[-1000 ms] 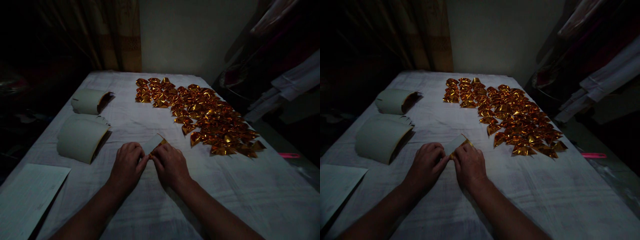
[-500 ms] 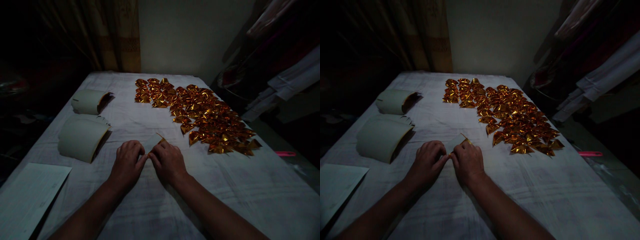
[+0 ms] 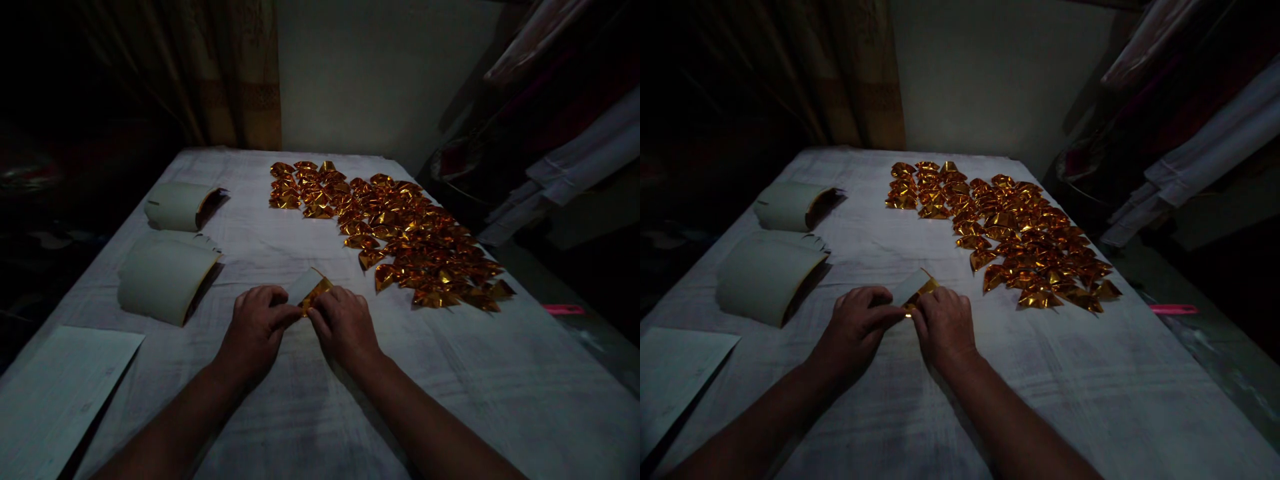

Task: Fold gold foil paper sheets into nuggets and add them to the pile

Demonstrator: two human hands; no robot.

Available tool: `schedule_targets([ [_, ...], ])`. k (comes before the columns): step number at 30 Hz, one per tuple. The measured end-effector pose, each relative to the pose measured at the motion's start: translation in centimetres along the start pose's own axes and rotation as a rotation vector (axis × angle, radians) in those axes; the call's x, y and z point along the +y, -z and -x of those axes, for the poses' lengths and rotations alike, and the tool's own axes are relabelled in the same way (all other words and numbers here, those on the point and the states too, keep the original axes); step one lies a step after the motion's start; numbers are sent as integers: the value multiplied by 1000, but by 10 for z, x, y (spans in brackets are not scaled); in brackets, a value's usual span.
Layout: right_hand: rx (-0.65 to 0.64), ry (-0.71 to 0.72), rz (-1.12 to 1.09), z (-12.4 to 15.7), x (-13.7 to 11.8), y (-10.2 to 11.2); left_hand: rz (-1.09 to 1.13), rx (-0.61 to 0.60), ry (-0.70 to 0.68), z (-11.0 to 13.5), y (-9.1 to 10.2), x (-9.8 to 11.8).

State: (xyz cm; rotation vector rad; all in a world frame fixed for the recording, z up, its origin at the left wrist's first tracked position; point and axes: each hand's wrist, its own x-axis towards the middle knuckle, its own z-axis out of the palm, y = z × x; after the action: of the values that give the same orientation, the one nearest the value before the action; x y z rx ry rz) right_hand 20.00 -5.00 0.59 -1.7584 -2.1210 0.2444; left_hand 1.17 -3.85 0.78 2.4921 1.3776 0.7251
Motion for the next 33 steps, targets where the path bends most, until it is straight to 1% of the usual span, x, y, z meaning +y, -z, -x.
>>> schedule_targets([
  [2, -1, 1, -8, 0, 0, 0, -76, -18, -94, 2, 2, 2],
  [4, 2, 5, -13, 0, 0, 0, -178, -63, -166, 4, 6, 5],
  [6, 12, 6, -15, 0, 1, 0, -263, -105, -193, 6, 10, 7],
  [9, 14, 7, -15, -1, 1, 0, -312, -131, -186, 7, 15, 11],
  [13, -9, 7, -14, -2, 1, 2, -313, -137, -177, 6, 21, 12],
  [18, 8, 7, -5, -2, 1, 1, -270, -104, -163, 6, 25, 9],
  [22, 12, 9, -17, -1, 1, 0, -304, -86, -188, 5, 26, 8],
  [25, 8, 10, -29, -2, 1, 1, -309, -32, -204, 4, 23, 11],
  [28, 12, 13, -36, -2, 0, 1, -259, 9, -221, 3, 16, 14],
  [33, 26, 40, -83, -4, 6, 1, -196, -30, -250, 1, 6, 14],
])
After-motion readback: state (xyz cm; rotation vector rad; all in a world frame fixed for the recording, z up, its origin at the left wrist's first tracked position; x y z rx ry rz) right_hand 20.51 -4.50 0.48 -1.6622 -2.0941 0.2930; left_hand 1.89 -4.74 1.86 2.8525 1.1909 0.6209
